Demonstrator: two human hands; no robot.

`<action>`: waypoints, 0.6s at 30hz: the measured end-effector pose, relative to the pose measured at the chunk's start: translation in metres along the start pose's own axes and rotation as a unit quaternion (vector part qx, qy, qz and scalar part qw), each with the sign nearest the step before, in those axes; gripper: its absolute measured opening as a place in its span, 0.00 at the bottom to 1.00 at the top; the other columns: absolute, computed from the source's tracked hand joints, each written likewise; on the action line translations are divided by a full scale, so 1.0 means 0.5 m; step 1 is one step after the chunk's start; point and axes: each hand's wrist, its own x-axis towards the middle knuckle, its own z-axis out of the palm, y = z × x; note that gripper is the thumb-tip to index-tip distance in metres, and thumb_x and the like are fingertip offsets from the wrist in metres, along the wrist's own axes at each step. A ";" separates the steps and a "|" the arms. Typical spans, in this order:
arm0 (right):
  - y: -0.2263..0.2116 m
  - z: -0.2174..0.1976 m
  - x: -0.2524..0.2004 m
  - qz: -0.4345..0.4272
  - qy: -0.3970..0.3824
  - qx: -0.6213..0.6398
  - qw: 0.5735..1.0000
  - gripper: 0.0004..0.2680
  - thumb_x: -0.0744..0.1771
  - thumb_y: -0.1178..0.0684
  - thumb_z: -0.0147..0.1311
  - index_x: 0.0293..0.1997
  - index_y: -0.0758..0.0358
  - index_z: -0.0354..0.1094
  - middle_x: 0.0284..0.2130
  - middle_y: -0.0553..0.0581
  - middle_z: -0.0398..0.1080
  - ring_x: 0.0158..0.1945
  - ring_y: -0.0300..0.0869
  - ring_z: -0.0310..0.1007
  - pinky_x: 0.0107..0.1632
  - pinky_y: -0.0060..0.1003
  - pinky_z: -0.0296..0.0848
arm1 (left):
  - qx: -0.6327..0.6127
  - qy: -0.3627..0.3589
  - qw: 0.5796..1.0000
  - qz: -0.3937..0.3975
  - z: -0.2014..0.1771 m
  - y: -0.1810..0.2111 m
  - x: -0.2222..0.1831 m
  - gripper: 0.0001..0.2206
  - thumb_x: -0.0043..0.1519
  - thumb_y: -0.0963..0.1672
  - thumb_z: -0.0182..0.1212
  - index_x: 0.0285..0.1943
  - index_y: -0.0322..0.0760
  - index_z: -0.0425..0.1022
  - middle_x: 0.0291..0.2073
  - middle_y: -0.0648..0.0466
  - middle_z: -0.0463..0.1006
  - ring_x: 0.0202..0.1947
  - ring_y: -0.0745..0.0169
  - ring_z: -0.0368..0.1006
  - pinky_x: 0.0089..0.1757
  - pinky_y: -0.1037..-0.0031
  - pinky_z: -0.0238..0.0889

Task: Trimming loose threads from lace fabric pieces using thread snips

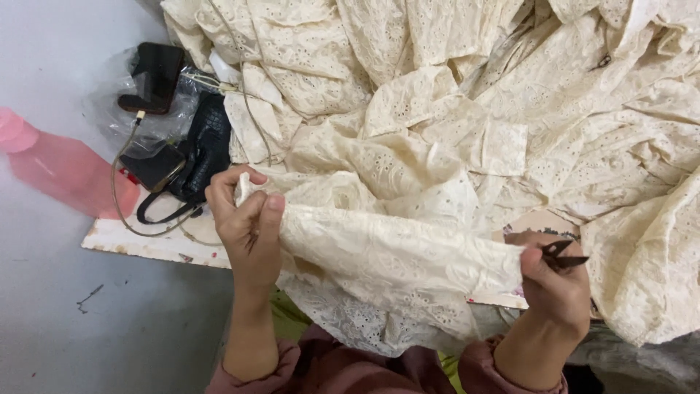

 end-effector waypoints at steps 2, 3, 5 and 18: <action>0.001 0.011 -0.010 -0.012 0.083 -0.017 0.996 0.05 0.61 0.55 0.52 0.35 0.63 0.67 0.26 0.51 0.69 0.29 0.35 0.66 0.37 0.28 0.63 | 0.152 0.052 0.987 0.016 0.013 -0.014 0.000 0.09 0.55 0.43 0.55 0.24 0.34 0.70 0.40 0.51 0.63 0.43 0.56 0.51 0.41 0.67 0.52; -0.018 0.039 0.000 -0.010 0.084 -0.016 0.996 0.05 0.61 0.55 0.52 0.35 0.63 0.67 0.26 0.51 0.69 0.29 0.35 0.66 0.37 0.28 0.63 | 0.152 0.050 0.987 0.015 0.028 -0.005 -0.009 0.09 0.55 0.43 0.55 0.24 0.34 0.70 0.40 0.51 0.63 0.43 0.56 0.51 0.41 0.67 0.52; -0.056 0.095 0.031 -0.044 0.045 0.006 0.998 0.03 0.61 0.55 0.51 0.30 0.62 0.67 0.16 0.47 0.62 0.18 0.33 0.48 0.24 0.30 0.47 | 0.005 -0.007 0.994 0.109 0.055 0.010 -0.019 0.19 0.64 0.36 0.45 0.62 0.32 0.44 0.61 0.49 0.33 0.65 0.51 0.40 0.57 0.68 0.71; -0.006 0.173 0.133 -0.232 0.155 -0.417 0.865 0.10 0.57 0.73 0.51 0.36 0.68 0.66 0.31 0.62 0.69 0.35 0.45 0.69 0.35 0.31 0.69 | -0.521 -0.083 0.849 -0.018 0.060 0.142 0.000 0.07 0.60 0.43 0.48 0.32 0.36 0.68 0.20 0.57 0.67 0.16 0.71 0.65 0.14 0.87 0.54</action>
